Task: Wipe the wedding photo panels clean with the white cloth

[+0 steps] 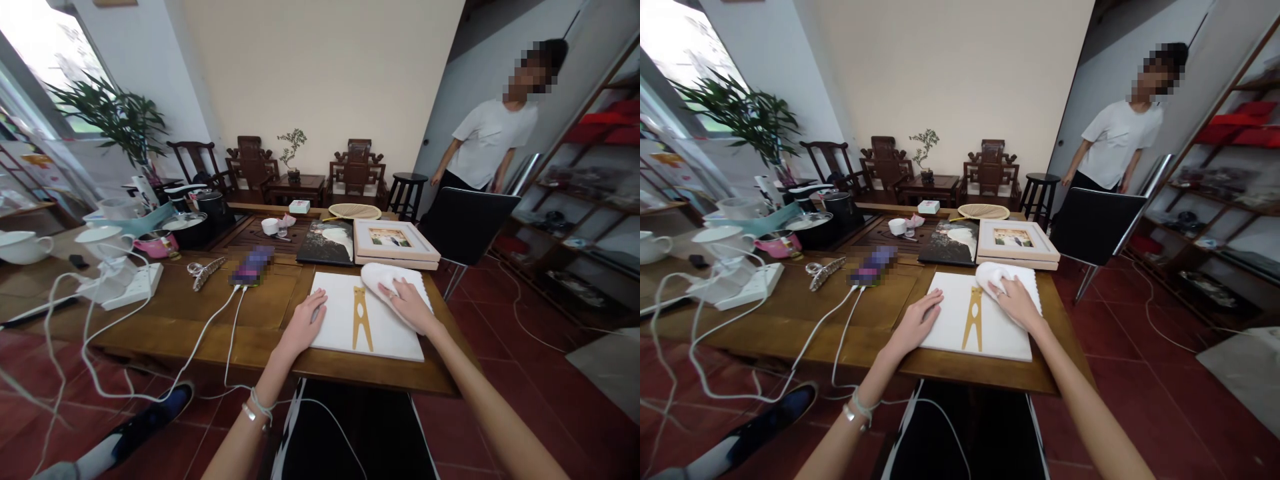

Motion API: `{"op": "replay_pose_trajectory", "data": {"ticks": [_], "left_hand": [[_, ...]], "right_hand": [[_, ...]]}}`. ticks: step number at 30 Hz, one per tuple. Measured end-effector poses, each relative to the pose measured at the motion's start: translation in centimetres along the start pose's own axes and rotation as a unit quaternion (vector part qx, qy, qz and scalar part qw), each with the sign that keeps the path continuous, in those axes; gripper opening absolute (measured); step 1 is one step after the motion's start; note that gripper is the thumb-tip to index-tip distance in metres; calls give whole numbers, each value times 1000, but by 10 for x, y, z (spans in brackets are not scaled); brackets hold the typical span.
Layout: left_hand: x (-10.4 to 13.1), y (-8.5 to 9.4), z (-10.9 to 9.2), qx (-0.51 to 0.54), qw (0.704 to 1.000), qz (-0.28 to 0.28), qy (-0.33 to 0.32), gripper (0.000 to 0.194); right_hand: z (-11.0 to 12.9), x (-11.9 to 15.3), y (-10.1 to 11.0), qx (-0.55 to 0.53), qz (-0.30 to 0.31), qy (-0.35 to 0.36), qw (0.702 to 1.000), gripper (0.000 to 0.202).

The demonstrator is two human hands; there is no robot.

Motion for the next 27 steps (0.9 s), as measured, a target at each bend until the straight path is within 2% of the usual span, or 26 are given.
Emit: {"op": "replay_pose_trajectory", "data": {"ticks": [3,6,10,13,17,23,25,27], "left_hand": [[0,-1,1,-4,1000,3,1,33],[0,-2,2,-8,1000,4,2,34],[0,-1,3,-11,1000,-2,-1,34],[0,-1,1,-13,1000,0,-4,34],[0,-1,0,-19,1000,5,-2,34],[0,0,-1,-15,1000,5,2,34],[0,0,-1,-12,1000,5,3,33],[0,1,-1,-10,1000,4,3,33]], "right_hand": [[-8,27,-1,29,12,2,1000,27],[6,61,-10,61,66,30,995,23],[31,105,-16,40,140,34,989,23],[34,117,-19,20,177,16,984,22],[15,93,-16,24,159,-27,987,22],[4,23,-6,68,74,28,994,28],[1,11,-7,74,58,39,995,30],[2,10,-9,85,49,47,994,30]]}}
Point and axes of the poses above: each hand's wrist, its own x-axis away from the middle knuckle, its own y-axis out of the back of the hand, z = x × y, the point moved 8 cm from there along -x, towards the middle knuckle, and after that the axes turned 14 degrees about z, right-handed, at the moved point
